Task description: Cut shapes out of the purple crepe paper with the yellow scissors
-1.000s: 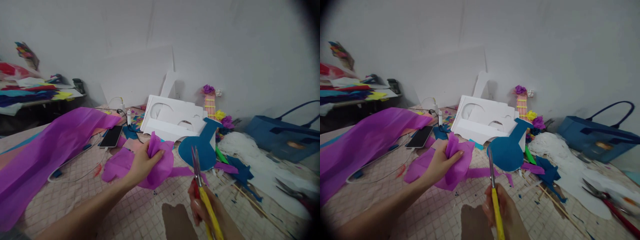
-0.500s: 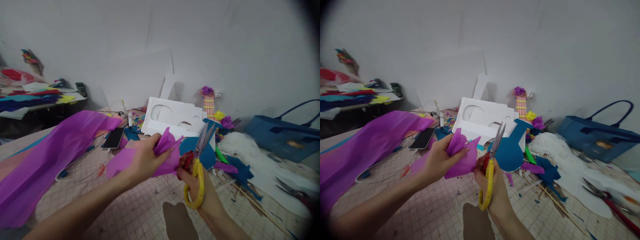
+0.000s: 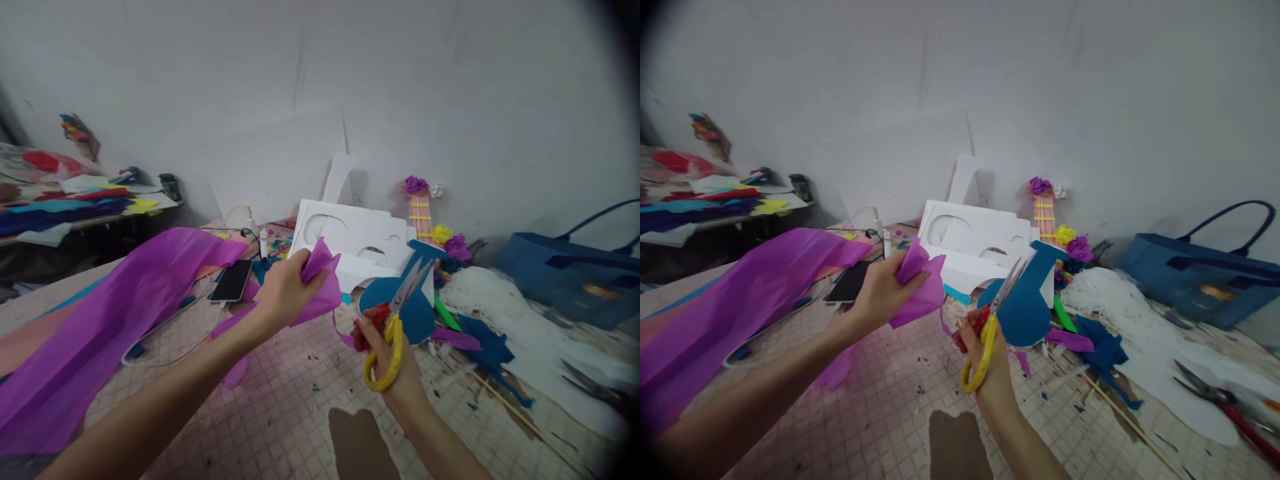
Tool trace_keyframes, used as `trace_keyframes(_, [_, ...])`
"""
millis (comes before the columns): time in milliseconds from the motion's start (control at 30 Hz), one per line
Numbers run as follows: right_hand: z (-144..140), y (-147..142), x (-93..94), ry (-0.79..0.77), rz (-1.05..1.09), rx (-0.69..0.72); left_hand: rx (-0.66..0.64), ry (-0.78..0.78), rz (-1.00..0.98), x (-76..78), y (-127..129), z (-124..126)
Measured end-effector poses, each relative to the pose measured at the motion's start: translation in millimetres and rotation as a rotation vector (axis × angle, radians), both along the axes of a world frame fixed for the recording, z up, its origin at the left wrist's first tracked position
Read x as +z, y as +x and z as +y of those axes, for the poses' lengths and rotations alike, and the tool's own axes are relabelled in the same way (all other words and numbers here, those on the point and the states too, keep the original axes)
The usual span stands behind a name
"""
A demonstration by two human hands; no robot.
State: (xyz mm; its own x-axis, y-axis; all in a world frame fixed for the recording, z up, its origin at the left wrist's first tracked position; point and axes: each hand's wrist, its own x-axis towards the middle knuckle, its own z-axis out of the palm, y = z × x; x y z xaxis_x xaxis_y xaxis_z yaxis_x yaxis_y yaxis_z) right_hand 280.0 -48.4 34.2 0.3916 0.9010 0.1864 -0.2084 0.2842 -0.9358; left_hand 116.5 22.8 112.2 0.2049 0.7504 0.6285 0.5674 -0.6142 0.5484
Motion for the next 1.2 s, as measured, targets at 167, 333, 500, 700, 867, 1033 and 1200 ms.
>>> trace_keyframes(167, [-1, -34, 9.4, 0.031, -0.001, 0.017, 0.151, 0.157, 0.08, 1.3, 11, -5])
trace_keyframes(333, [3, -61, 25.3, 0.051, 0.041, 0.021, 0.127, 0.297, 0.211, 3.9, 16, -17])
trace_keyframes(500, [5, -62, 25.1, 0.056, 0.088, 0.002, 0.101, 0.207, 0.115, 13.4, 13, -18])
trace_keyframes(700, [6, -53, 21.0, 0.082, 0.154, 0.045, -0.097, -0.055, -0.071, 33.8, -2, 7])
trace_keyframes(867, [5, -49, 16.1, 0.109, 0.208, 0.102, -0.297, -0.463, -0.291, 28.6, -7, 25])
trace_keyframes(1033, [-2, -51, 10.6, 0.093, 0.22, 0.076, -0.278, -0.518, -0.369, 9.0, -3, 34])
trace_keyframes(1200, [-3, -54, 12.4, 0.08, 0.205, 0.02, -0.167, -0.251, -0.232, 15.3, 0, 33])
